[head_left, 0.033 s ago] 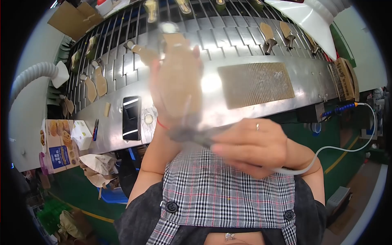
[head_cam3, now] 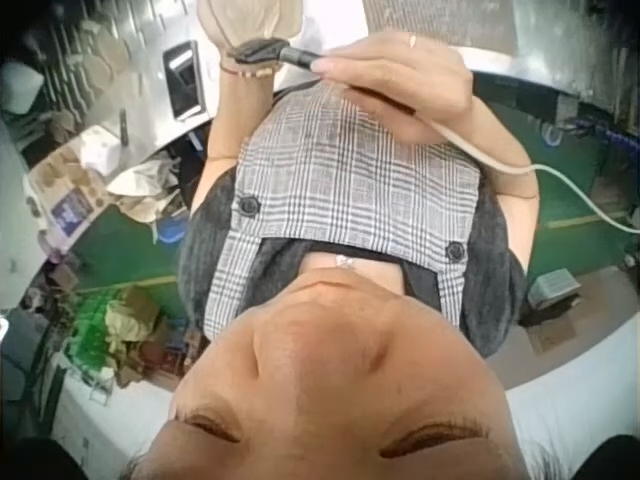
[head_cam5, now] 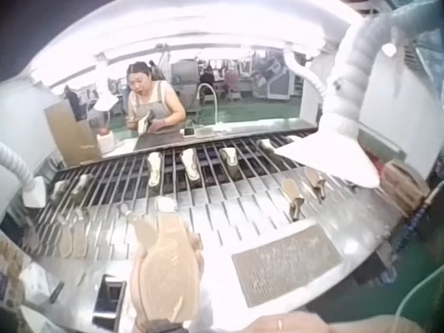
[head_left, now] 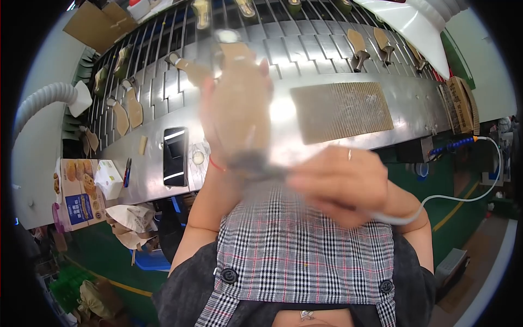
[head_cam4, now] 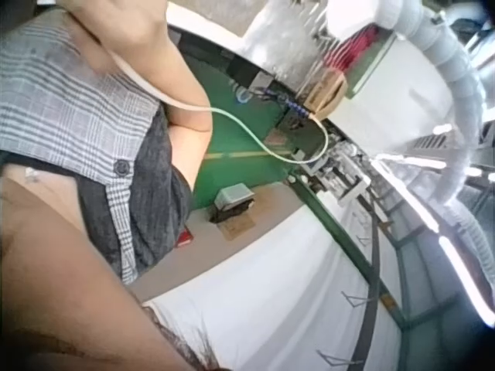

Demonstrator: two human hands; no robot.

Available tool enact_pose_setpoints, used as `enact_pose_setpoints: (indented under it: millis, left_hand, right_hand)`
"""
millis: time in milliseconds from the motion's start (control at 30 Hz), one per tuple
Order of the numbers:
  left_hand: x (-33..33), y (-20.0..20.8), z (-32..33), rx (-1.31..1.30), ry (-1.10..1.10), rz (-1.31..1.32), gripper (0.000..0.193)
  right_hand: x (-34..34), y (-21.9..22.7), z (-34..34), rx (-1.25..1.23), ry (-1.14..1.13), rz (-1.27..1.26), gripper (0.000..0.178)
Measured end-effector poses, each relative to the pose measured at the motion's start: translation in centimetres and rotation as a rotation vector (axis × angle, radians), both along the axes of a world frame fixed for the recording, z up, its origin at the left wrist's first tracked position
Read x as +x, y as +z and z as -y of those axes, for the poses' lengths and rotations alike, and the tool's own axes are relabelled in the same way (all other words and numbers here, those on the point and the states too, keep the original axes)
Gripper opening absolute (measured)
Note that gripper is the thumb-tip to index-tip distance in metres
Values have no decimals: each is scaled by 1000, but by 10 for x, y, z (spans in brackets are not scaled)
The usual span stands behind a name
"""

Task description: Applying adhesive to shoe soles using a brush and cleaning the components with a cloth on an assembly line.

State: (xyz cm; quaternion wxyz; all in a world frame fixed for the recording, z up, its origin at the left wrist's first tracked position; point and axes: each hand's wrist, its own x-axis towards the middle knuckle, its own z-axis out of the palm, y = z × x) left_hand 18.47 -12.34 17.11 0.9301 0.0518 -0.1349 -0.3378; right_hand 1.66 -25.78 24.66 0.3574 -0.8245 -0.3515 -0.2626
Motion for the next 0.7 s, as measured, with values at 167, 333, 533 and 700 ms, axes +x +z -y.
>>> enact_pose_setpoints:
  millis: [167, 333, 533, 700]
  left_hand:
    - [3, 0, -7, -142, -234, -39, 68]
    - [-6, 13, -9, -77, -228, -85, 71]
    - [-1, 12, -14, -40, -315, -111, 71]
    - [-14, 37, -14, 92, -212, -209, 70]
  right_hand:
    - [-3, 1, 4, -52, -2, -38, 35]
    - [13, 5, 19, -52, -238, -9, 31]
    - [5, 18, 23, 29, 74, -133, 28]
    - [10, 19, 34, -6, 108, -226, 29]
